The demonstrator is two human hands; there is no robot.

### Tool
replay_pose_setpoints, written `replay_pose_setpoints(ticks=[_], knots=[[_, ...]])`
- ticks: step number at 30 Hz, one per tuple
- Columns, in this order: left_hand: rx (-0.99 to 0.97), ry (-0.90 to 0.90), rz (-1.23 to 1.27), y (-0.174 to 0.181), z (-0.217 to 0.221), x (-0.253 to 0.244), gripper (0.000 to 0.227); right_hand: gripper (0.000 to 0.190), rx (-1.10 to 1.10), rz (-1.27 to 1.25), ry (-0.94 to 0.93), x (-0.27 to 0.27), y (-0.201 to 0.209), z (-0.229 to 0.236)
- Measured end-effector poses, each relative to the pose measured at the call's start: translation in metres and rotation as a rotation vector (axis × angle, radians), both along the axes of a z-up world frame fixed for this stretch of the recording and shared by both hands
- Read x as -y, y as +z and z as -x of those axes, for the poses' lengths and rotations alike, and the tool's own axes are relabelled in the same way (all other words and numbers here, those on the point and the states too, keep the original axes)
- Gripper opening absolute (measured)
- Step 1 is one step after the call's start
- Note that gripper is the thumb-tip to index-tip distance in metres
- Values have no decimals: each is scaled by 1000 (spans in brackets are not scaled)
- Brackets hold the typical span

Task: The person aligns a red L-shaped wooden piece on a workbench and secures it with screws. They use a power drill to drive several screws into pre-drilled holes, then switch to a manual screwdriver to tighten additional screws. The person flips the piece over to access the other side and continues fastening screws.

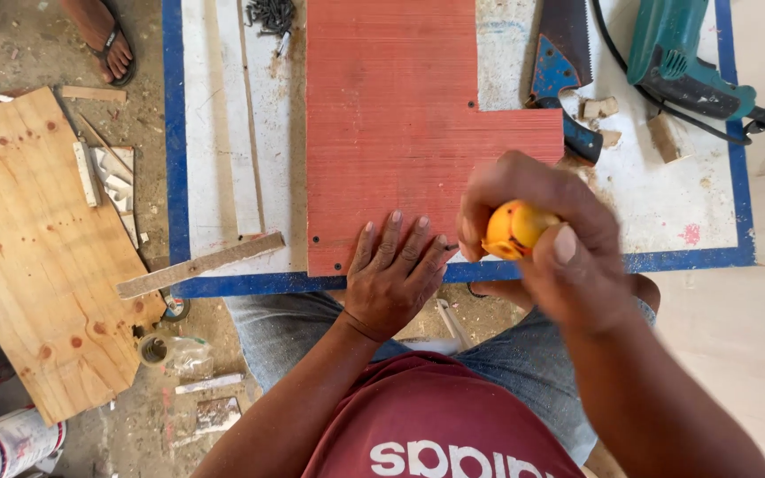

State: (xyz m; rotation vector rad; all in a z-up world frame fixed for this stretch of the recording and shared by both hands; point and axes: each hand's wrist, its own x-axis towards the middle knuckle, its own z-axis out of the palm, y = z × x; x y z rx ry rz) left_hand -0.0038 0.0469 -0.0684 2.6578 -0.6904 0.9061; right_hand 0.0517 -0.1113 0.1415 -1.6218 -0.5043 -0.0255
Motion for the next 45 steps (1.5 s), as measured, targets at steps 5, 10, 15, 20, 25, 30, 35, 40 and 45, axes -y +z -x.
replay_pose_setpoints(ticks=[5,10,15,20,25,30,35,40,45], knots=[[12,-11,41,-4,2,1,31,19,30,-140,805,33,14,-34],[13,-1,43,-1,3,1,31,28,-49,-340,642,26,-17,-11],[30,18,44,0,2,3,31,36,149,-234,-219,20,-27,7],[-15,-12,50,1,4,1,29,9,67,-252,777,34,-5,-29],[8,-3,51,-1,3,3,32,12,-66,-254,985,29,-1,-29],[8,-10,47,-1,6,0,32,29,175,-269,-221,1,-25,12],[-4,-16,69,0,4,1,30,16,108,-134,724,21,16,-19],[4,-8,48,0,4,1,30,34,106,-122,368,12,-9,0],[20,0,50,4,4,1,28,57,336,-5,-426,-17,-1,20]])
